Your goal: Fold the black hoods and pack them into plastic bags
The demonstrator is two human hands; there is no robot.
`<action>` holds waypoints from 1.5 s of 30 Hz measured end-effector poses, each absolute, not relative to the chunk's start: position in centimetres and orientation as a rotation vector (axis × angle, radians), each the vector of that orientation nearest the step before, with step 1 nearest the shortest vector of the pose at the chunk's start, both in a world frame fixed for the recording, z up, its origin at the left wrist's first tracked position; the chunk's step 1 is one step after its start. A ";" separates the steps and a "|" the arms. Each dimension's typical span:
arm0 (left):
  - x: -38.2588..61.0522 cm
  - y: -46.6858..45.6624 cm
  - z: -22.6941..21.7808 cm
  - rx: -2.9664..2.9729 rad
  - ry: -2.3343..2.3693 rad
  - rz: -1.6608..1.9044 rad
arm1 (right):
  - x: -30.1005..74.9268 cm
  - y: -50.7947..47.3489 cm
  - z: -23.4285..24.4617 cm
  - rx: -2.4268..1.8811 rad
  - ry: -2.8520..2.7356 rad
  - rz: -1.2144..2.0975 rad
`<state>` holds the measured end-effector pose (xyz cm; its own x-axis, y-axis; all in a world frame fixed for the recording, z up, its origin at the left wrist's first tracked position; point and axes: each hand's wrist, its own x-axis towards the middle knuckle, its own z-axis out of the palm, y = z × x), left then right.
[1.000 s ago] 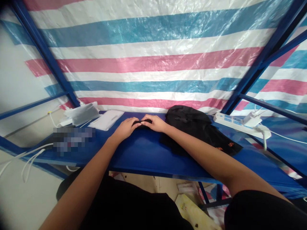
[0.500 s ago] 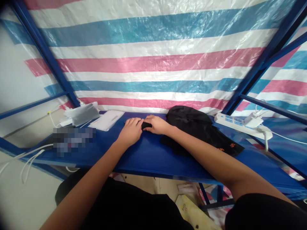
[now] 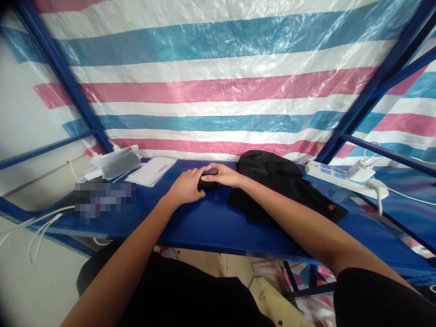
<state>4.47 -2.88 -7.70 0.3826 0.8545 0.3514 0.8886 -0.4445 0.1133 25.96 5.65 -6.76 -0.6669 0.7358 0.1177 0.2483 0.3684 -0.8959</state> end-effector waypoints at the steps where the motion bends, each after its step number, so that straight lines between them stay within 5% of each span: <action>1: 4.5 -2.8 -7.6 -2.546 -1.613 -0.558 | 25.9 5.5 -6.7 -0.865 -2.121 1.261; 11: 3.1 -3.6 -6.5 -2.596 -1.733 -0.574 | 25.6 2.8 -6.1 -0.413 -2.446 0.508; 21: 2.4 -3.0 -7.2 -2.483 -1.689 -0.671 | 25.1 3.3 -6.2 -0.746 -2.062 1.167; 27: 1.8 -2.8 -6.9 -2.514 -1.768 -0.591 | 25.2 3.3 -6.0 -0.394 -2.293 0.606; 32: 1.2 -3.0 -6.7 -2.591 -1.743 -0.636 | 25.2 3.6 -6.2 -0.237 -2.362 0.498; 40: -2.3 -1.5 -7.5 -2.213 -1.676 -0.900 | 25.4 5.2 -7.4 -0.608 -1.971 0.762; 45: -6.3 -1.5 -8.0 -1.795 -2.153 -0.904 | 26.5 6.2 -7.8 -0.918 -1.551 1.116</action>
<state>-6.30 -1.49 -8.02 -0.2452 0.8226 0.5130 0.9422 0.0776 0.3259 26.46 6.25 -7.81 -0.2365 0.9313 0.2771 0.0335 0.2929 -0.9556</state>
